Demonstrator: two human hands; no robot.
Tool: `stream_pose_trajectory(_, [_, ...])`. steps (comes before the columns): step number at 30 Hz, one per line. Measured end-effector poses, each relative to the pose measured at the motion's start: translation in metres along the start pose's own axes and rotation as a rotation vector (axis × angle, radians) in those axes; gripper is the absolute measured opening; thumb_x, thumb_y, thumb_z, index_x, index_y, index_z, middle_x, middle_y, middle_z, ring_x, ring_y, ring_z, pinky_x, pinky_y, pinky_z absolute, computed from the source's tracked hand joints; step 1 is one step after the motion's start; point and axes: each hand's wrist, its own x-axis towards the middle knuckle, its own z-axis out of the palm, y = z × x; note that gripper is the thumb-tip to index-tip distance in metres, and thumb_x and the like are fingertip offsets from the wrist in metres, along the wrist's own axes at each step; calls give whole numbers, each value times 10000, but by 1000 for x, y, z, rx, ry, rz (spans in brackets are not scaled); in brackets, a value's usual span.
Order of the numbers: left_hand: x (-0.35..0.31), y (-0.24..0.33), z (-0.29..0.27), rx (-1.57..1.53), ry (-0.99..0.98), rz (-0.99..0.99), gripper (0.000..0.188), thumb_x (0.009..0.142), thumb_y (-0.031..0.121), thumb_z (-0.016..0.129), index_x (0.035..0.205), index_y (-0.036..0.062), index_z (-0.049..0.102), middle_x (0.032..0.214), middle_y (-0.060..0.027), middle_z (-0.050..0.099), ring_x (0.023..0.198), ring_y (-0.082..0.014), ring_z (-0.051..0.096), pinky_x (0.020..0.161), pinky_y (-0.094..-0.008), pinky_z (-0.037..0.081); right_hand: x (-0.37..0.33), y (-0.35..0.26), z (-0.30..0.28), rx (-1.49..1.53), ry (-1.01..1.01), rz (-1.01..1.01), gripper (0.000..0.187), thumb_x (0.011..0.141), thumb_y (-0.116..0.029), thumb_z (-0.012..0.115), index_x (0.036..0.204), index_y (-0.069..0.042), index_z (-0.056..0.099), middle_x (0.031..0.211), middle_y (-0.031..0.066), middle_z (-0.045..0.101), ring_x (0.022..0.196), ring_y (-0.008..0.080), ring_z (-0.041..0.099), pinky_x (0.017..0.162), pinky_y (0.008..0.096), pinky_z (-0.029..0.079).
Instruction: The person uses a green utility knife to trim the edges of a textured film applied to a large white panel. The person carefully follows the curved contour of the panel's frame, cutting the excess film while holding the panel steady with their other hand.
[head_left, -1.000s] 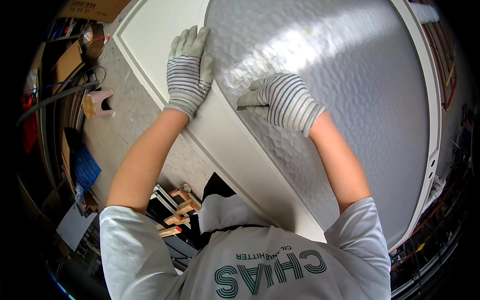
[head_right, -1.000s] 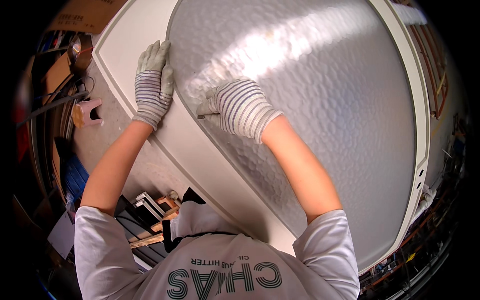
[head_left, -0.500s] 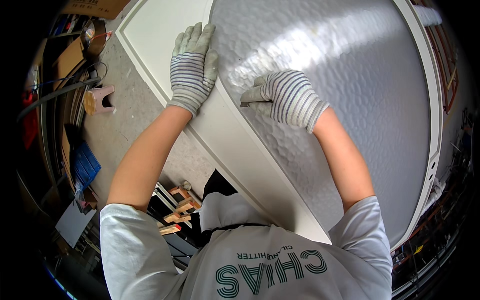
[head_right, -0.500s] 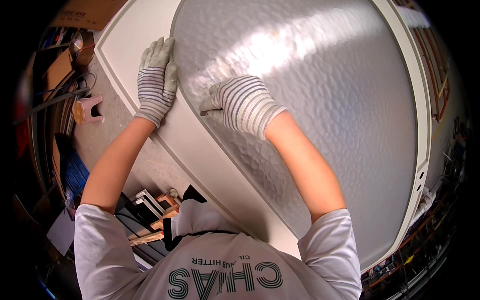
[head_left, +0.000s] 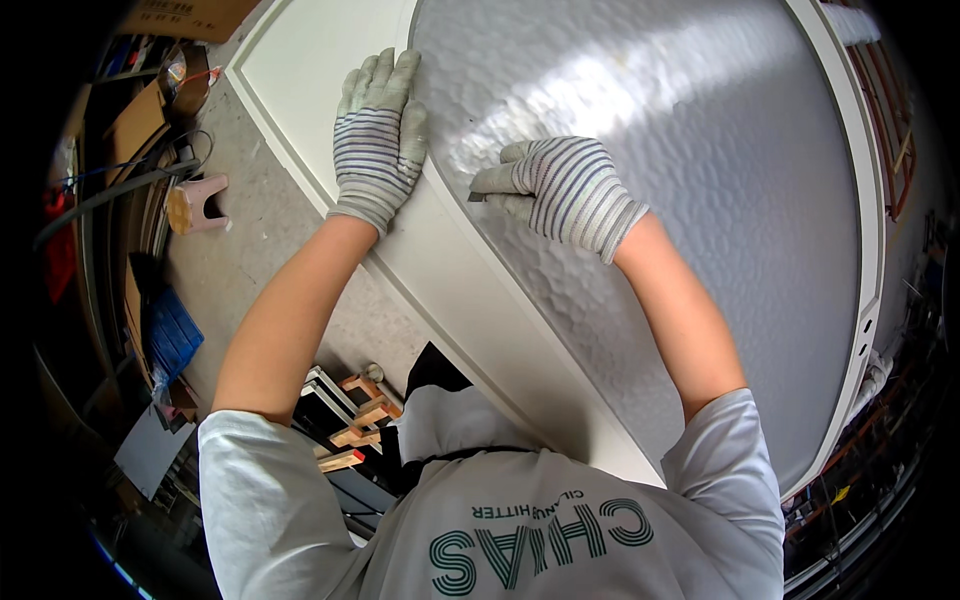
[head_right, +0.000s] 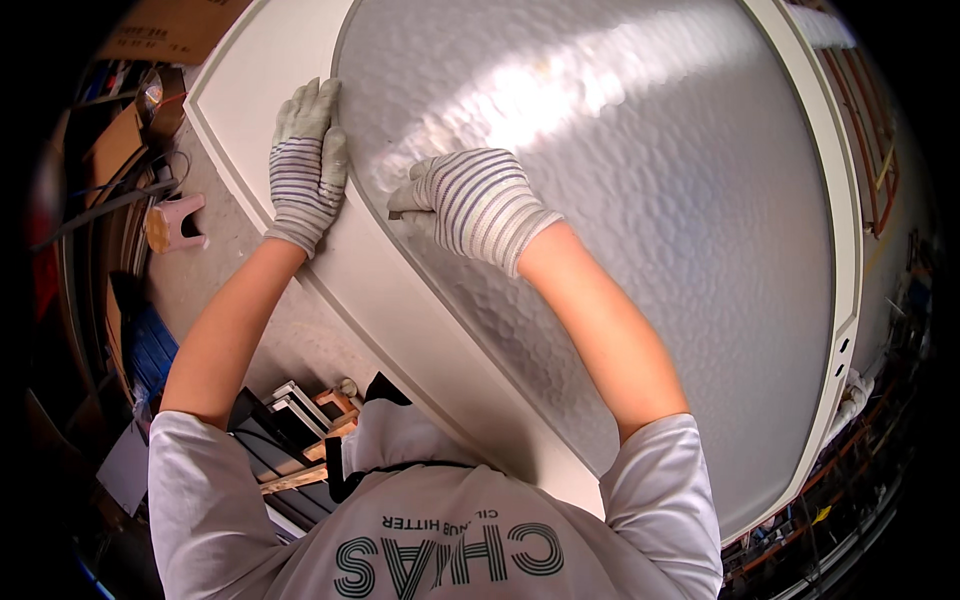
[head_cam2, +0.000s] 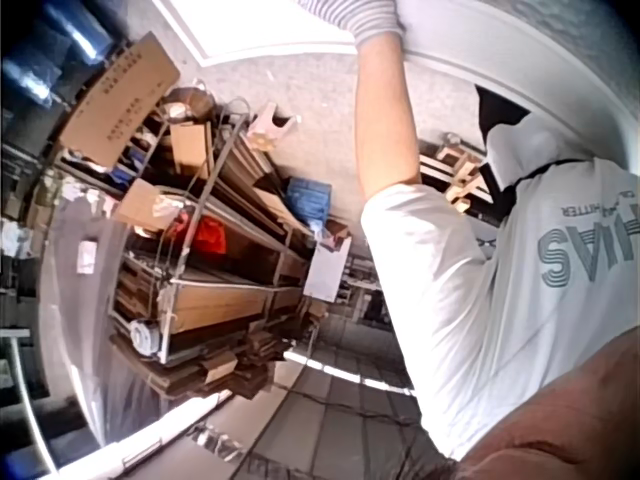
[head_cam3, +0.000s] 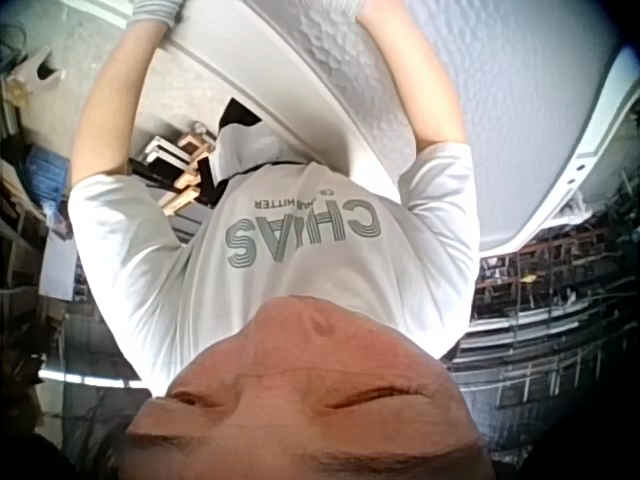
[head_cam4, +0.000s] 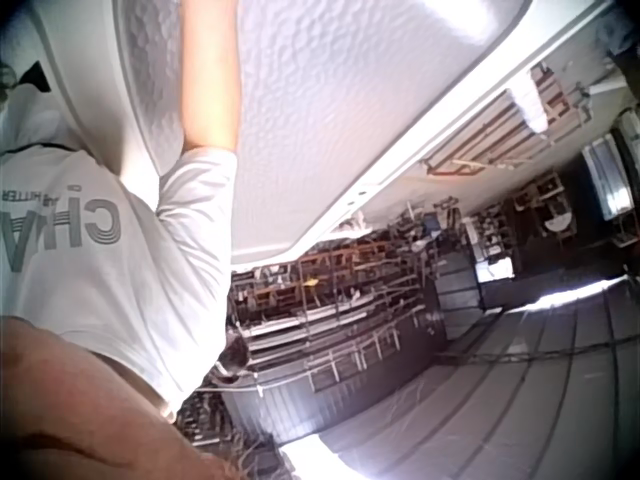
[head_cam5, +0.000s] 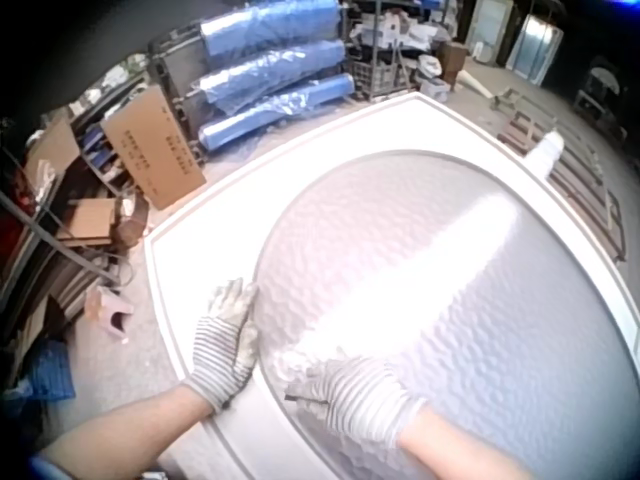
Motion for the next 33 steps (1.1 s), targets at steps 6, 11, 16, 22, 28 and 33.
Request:
stream_pose_trajectory(6, [-1,-1,1,6,-6,-1,532,989,359,382,1411,48,474,1404,-232,500,1354,-402,409,1168,-481,254,1,-1,-1,-12,9,-21,240,860,-293,668,1083,-240,739,1005,94,706,887,294,682,783,373,545])
stream_pose_trajectory(11, [0,1,1,7,-3,-1,528,992,354,378,1412,50,473,1400,-236,503,1354,-404,409,1167,-481,254,0,2,-1,-23,-68,-37,242,858,-292,671,1086,-248,739,998,99,707,879,293,683,779,370,546])
stream_pose_trajectory(16, [0,1,-1,-2,-3,-8,560,992,401,364,1413,47,471,1399,-245,499,1353,-412,406,1166,-484,252,-5,4,11,-26,105,-40,250,853,-288,678,1094,-268,741,1013,112,714,893,289,689,791,368,549])
stream_pose_trajectory(22, [-1,-2,2,-2,-2,-3,574,989,419,360,1409,46,475,1402,-248,497,1350,-416,406,1166,-485,252,-3,-3,7,-37,73,8,248,853,-291,677,1092,-272,742,1013,100,718,903,283,691,803,375,548])
stream_pose_trajectory(28, [-1,-1,0,-7,5,2,564,993,411,356,1406,47,481,1401,-254,495,1352,-414,404,1166,-484,252,-5,0,14,-68,102,-10,276,898,-370,607,1136,-282,716,1085,54,705,962,262,677,835,397,531])
stream_pose_trajectory(33, [0,1,-1,-10,7,-4,560,993,405,363,1408,48,482,1397,-252,499,1351,-414,406,1164,-483,256,-4,-5,7,-34,40,30,265,841,-277,685,1100,-275,739,987,89,722,970,273,684,851,380,540])
